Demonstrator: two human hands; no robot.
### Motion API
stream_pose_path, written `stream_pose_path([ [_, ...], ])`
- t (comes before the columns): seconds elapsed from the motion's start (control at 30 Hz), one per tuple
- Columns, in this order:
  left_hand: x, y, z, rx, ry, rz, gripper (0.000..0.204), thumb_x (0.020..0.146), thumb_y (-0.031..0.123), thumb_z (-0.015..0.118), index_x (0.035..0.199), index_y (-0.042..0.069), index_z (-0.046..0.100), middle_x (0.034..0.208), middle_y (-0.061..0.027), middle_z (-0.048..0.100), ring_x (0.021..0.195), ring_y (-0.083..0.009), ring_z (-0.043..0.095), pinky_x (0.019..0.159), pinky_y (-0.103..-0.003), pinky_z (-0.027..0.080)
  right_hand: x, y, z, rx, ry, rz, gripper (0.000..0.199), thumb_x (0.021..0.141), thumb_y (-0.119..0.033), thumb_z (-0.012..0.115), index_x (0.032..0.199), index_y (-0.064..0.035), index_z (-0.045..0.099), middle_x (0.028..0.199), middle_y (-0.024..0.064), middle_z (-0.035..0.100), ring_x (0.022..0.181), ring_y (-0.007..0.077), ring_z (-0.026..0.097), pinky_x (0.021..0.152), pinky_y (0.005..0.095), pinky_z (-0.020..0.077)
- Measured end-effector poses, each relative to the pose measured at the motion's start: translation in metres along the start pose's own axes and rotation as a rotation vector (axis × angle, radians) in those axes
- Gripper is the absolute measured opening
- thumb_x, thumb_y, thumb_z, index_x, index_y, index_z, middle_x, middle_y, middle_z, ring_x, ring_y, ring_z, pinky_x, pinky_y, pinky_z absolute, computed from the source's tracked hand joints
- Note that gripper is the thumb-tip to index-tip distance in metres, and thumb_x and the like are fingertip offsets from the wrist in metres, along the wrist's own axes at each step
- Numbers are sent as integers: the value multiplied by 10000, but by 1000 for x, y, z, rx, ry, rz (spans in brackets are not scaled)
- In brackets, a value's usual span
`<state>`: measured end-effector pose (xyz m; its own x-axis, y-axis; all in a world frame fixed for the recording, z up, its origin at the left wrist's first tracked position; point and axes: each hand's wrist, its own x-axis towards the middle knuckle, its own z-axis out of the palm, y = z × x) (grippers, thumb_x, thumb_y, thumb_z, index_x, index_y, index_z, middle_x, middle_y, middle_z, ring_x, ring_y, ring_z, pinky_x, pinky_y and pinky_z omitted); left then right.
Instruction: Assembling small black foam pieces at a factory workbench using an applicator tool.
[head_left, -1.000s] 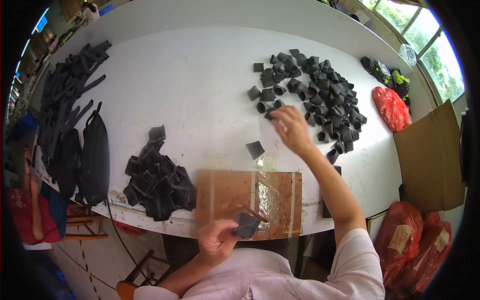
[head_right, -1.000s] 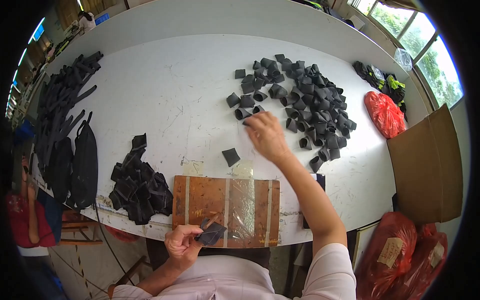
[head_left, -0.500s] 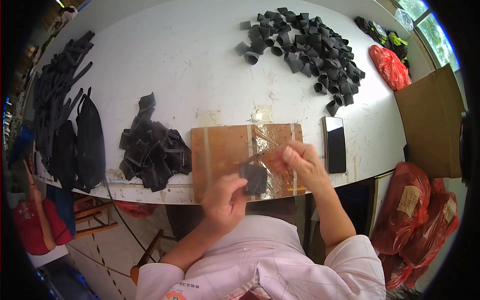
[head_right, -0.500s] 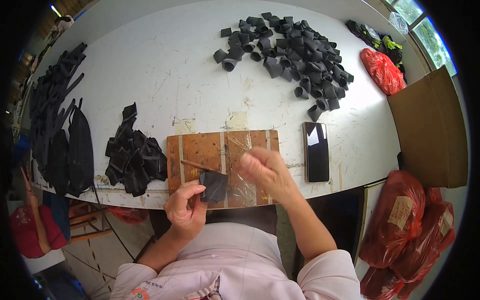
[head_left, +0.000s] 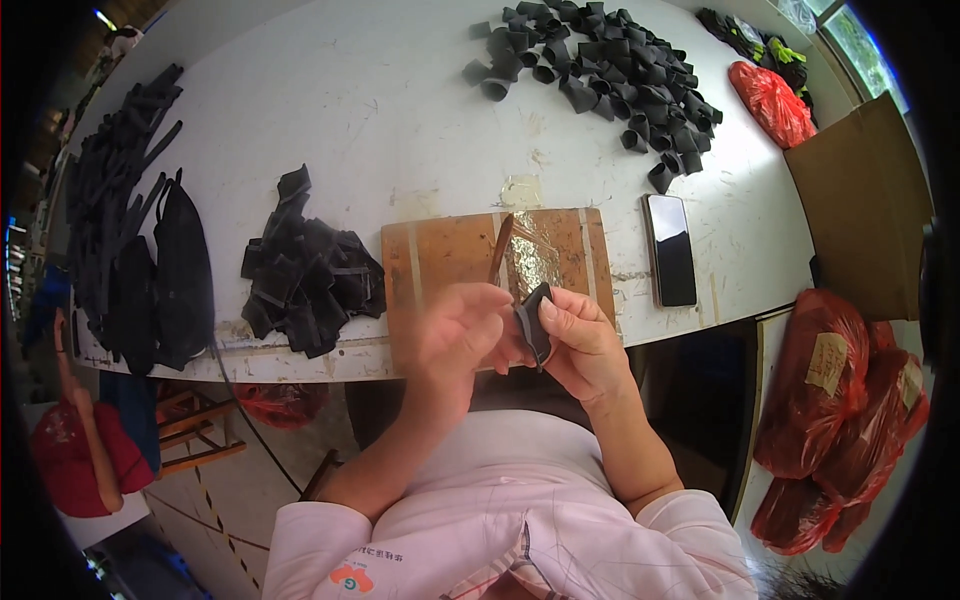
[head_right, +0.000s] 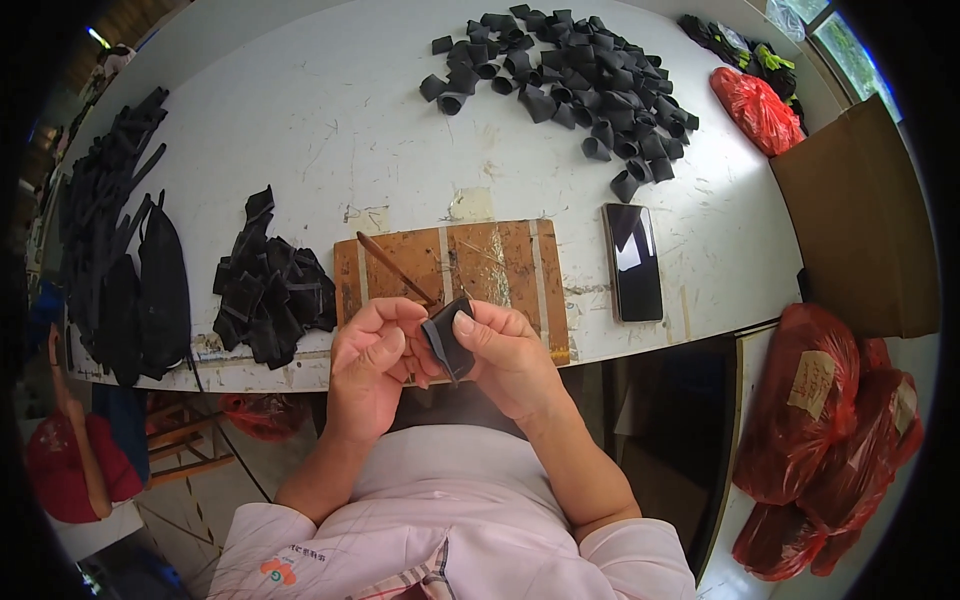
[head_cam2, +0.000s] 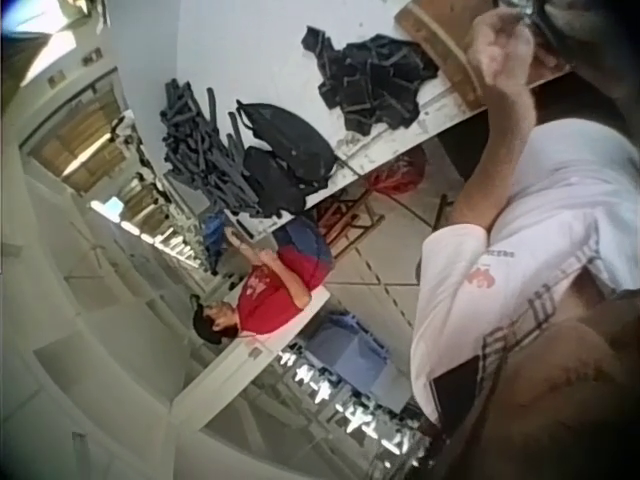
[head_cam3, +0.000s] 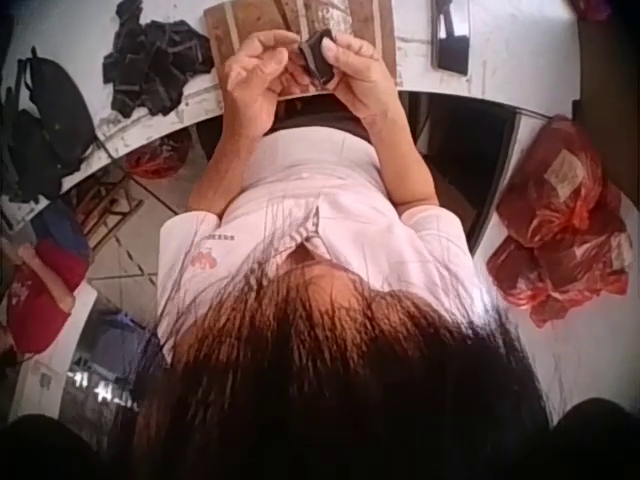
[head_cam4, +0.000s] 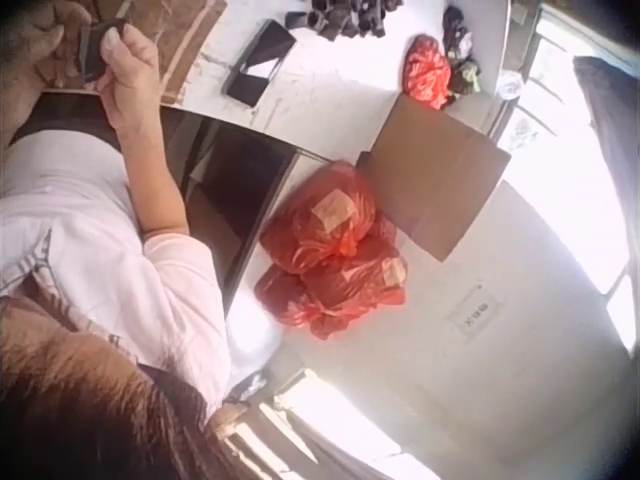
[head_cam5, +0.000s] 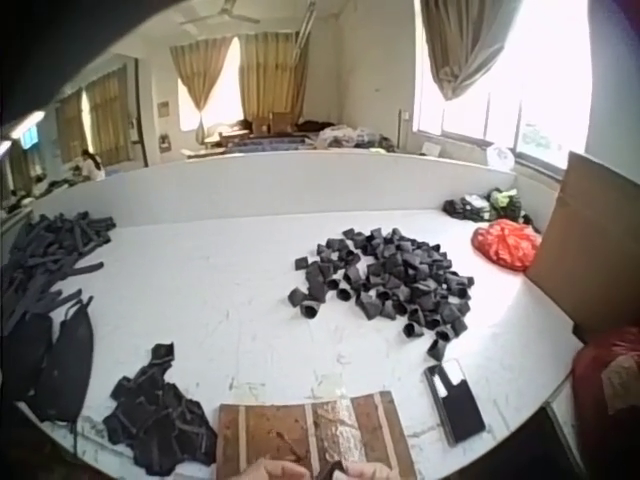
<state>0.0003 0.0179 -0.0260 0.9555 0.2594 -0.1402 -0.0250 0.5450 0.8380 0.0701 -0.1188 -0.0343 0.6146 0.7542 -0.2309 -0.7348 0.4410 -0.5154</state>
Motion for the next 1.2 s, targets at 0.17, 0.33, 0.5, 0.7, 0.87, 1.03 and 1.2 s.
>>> stream_pose_path([
  [0.17,3,2,-2,98,-31,-109,147,798,70,589,915,-4,540,732,-58,604,573,-95,579,502,-187,445,4,5,-5,-104,1,49,227,871,-208,517,912,8,575,818,78,612,731,149,579,660,288,474],
  [0.33,4,2,0,221,66,-97,47,796,22,587,834,0,571,712,-42,602,557,-71,565,492,-170,440,5,12,0,-712,288,-204,179,801,-145,606,899,0,568,781,80,581,678,162,564,611,274,475],
  [0.5,2,-12,-6,640,126,242,20,791,-1,591,791,-7,572,683,-20,596,542,-55,540,489,-167,423,-1,12,16,-1372,243,-676,171,707,-83,682,818,-3,582,745,79,532,628,185,545,529,278,443],
  [0.7,10,-22,4,1131,319,906,106,731,-70,589,813,-9,563,636,-51,583,503,-86,554,427,-214,440,16,20,18,-1599,293,-960,128,664,33,622,773,-15,578,704,90,509,578,225,518,485,311,429],
  [0.87,9,1,-1,-80,172,-2,152,732,-77,549,864,0,544,730,-57,578,446,-65,482,376,-182,358,20,19,6,-1358,326,-746,78,718,28,585,790,-2,580,710,48,549,620,163,540,505,276,428],
  [1.03,4,2,0,136,121,128,186,738,-77,505,913,-16,519,818,-60,567,492,-15,459,429,-191,375,17,3,9,15,50,31,77,787,-72,599,804,3,590,699,4,511,526,50,365,449,178,286],
  [1.2,11,28,15,151,177,212,134,789,-64,446,916,-59,491,826,-141,574,377,-31,416,317,-173,294,13,-24,45,-419,-28,-20,209,867,-236,534,737,-73,531,636,-72,427,555,20,357,485,168,289],
])
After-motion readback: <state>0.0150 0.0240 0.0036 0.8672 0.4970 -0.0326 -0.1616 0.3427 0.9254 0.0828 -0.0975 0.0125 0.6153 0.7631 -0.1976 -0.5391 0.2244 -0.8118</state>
